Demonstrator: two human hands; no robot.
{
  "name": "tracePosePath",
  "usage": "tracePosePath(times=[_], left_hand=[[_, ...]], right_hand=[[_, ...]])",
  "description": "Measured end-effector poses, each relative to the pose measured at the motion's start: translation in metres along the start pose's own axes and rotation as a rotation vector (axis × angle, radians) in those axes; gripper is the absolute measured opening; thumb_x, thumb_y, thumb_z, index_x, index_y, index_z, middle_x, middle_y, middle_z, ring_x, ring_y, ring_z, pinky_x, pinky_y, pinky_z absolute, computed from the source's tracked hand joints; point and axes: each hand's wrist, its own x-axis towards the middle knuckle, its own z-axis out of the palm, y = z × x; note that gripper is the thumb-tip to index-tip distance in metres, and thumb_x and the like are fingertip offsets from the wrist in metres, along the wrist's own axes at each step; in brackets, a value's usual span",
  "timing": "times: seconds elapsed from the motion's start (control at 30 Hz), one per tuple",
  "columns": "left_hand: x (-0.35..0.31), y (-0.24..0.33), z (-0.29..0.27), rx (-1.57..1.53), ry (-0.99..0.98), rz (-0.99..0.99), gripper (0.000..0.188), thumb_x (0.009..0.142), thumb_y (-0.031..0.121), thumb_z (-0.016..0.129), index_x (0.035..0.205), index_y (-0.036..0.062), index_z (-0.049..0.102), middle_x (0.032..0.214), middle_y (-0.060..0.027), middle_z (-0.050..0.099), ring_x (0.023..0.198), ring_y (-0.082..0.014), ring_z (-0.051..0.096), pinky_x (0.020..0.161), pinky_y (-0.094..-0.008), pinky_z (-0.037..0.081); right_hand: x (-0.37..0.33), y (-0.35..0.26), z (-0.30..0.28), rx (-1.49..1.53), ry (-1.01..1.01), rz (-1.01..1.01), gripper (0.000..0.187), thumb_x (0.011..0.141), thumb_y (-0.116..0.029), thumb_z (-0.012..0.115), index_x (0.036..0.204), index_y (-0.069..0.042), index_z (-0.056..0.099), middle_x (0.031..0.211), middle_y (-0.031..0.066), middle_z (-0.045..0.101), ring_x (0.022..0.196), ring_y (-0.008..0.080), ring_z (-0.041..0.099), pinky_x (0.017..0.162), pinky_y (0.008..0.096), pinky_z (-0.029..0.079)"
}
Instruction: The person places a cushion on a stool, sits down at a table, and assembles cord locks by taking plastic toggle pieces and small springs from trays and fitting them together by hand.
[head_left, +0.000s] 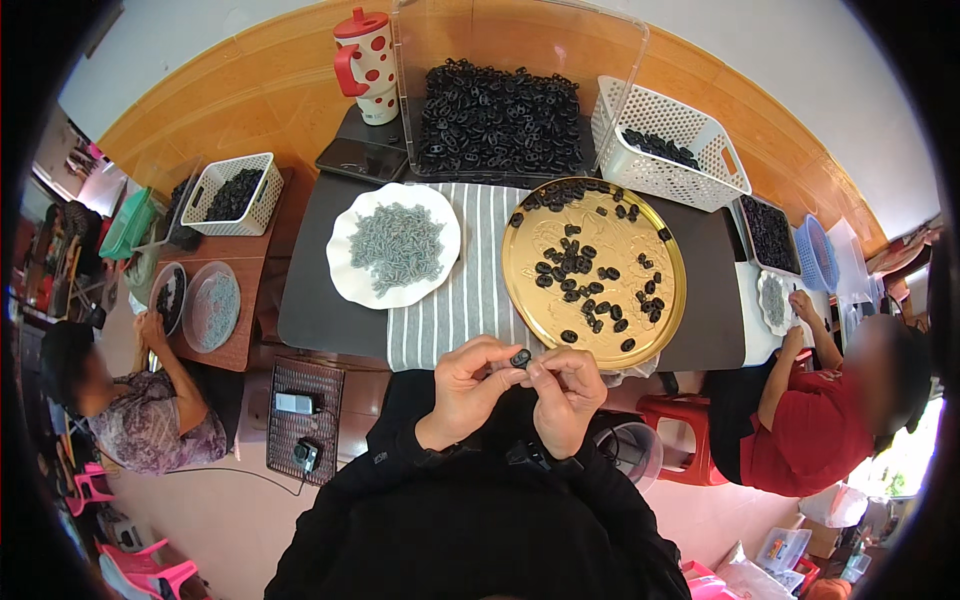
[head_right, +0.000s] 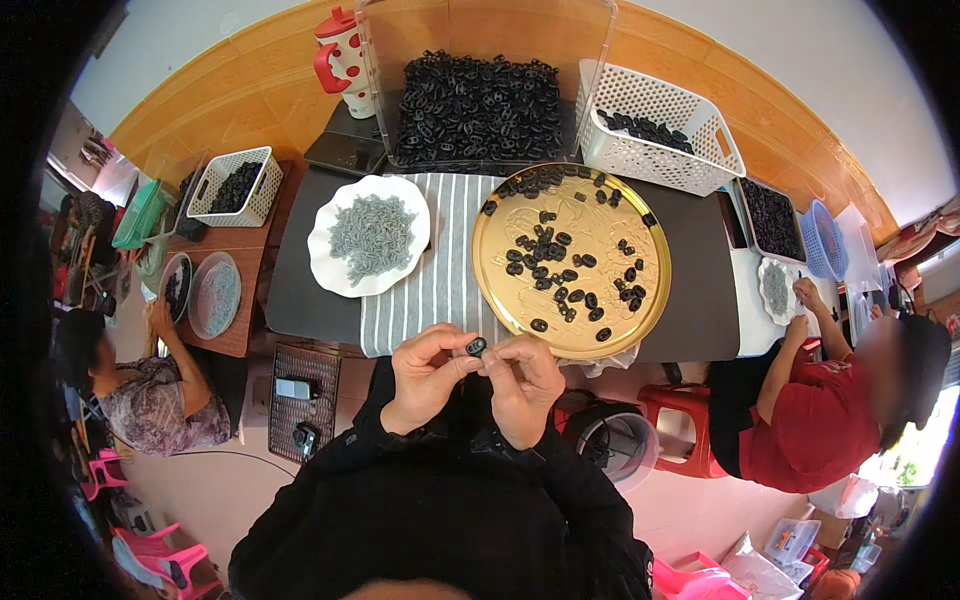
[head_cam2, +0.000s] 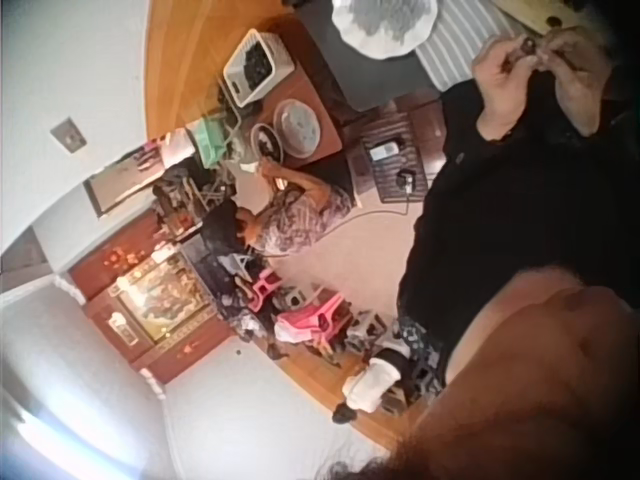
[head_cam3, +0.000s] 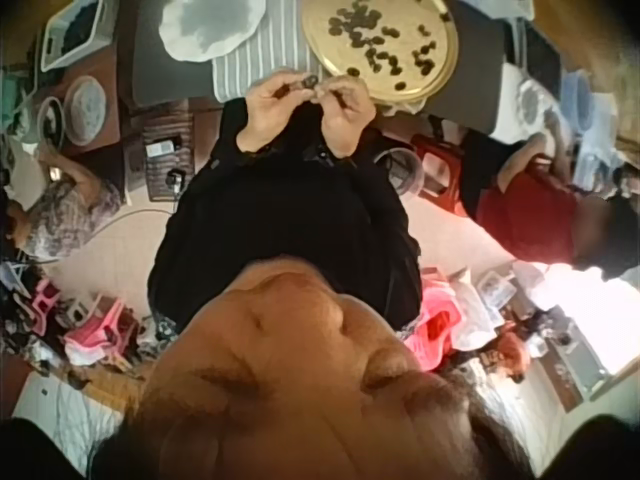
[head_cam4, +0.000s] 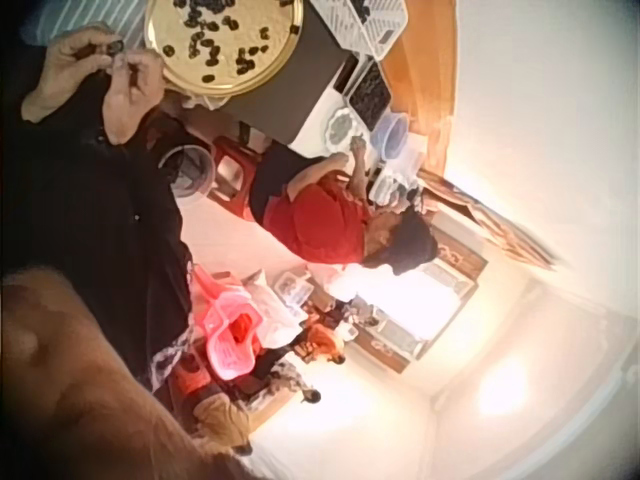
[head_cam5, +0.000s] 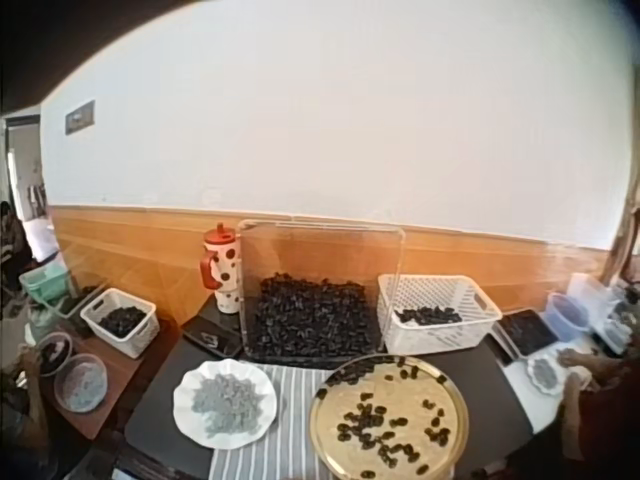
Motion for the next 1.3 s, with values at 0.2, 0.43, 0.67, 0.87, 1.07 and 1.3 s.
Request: tracePosePath(times=[0.2, 0.43, 0.67, 0.87, 1.07, 1.3], left_hand=[[0.0, 0.0, 0.002, -0.04, -0.01, -0.019, 0.03, 0.078, -0.01, 0.069, 0.107, -0.0038, 0.066, 0.09, -0.005, 0.058, 0.077, -0.0085, 0.055, 0.066, -0.0198, 0.044], [-0.002, -0.001, -0.001, 0.058, -0.042, -0.003, 0.027, 0.081, -0.008, 0.067, 0.108, -0.0039, 0.065, 0.09, -0.0047, 0.058, 0.077, -0.0084, 0.053, 0.066, -0.0199, 0.044], [0.002, 0.003, -0.002, 0.134, -0.075, 0.078, 0.028, 0.084, -0.006, 0.064, 0.112, -0.0033, 0.063, 0.087, -0.0071, 0.059, 0.075, -0.0117, 0.06, 0.066, -0.0229, 0.049], [0.002, 0.012, -0.002, 0.244, -0.088, 0.167, 0.027, 0.084, -0.007, 0.062, 0.111, -0.0037, 0.061, 0.086, -0.0087, 0.059, 0.071, -0.0142, 0.061, 0.063, -0.0245, 0.05], [-0.001, 0.013, 0.0, 0.307, -0.046, 0.203, 0.026, 0.081, -0.004, 0.065, 0.107, -0.0032, 0.064, 0.081, -0.0083, 0.058, 0.068, -0.0141, 0.055, 0.06, -0.024, 0.044], [-0.002, 0.008, -0.001, 0.333, -0.047, 0.238, 0.025, 0.081, -0.006, 0.064, 0.106, -0.0037, 0.063, 0.081, -0.0092, 0.059, 0.067, -0.0146, 0.057, 0.059, -0.0243, 0.045]], right_hand=[[0.0, -0.003, -0.001, -0.02, -0.002, 0.005, 0.015, 0.084, 0.013, 0.058, 0.089, 0.002, 0.051, 0.081, 0.0104, 0.06, 0.067, 0.0124, 0.06, 0.063, 0.022, 0.049], [-0.001, -0.001, -0.004, -0.044, -0.017, 0.007, 0.015, 0.084, 0.013, 0.059, 0.088, 0.001, 0.05, 0.08, 0.0097, 0.06, 0.066, 0.0114, 0.059, 0.062, 0.0217, 0.048], [0.0, 0.0, -0.009, 0.065, -0.062, 0.152, 0.019, 0.086, 0.009, 0.06, 0.105, 0.006, 0.059, 0.087, 0.0096, 0.063, 0.071, 0.0126, 0.061, 0.067, 0.0228, 0.051], [-0.003, 0.007, -0.011, 0.161, -0.136, 0.106, 0.02, 0.087, 0.008, 0.06, 0.106, 0.005, 0.062, 0.09, 0.0099, 0.061, 0.075, 0.0138, 0.06, 0.07, 0.0245, 0.049], [-0.006, 0.012, -0.008, 0.161, -0.151, 0.009, 0.017, 0.088, 0.009, 0.058, 0.103, 0.004, 0.063, 0.089, 0.0095, 0.059, 0.075, 0.0132, 0.058, 0.07, 0.0246, 0.048], [-0.01, 0.019, -0.006, 0.159, -0.091, -0.025, 0.015, 0.088, 0.009, 0.059, 0.101, 0.003, 0.063, 0.088, 0.0091, 0.059, 0.074, 0.0126, 0.057, 0.069, 0.0242, 0.047]])
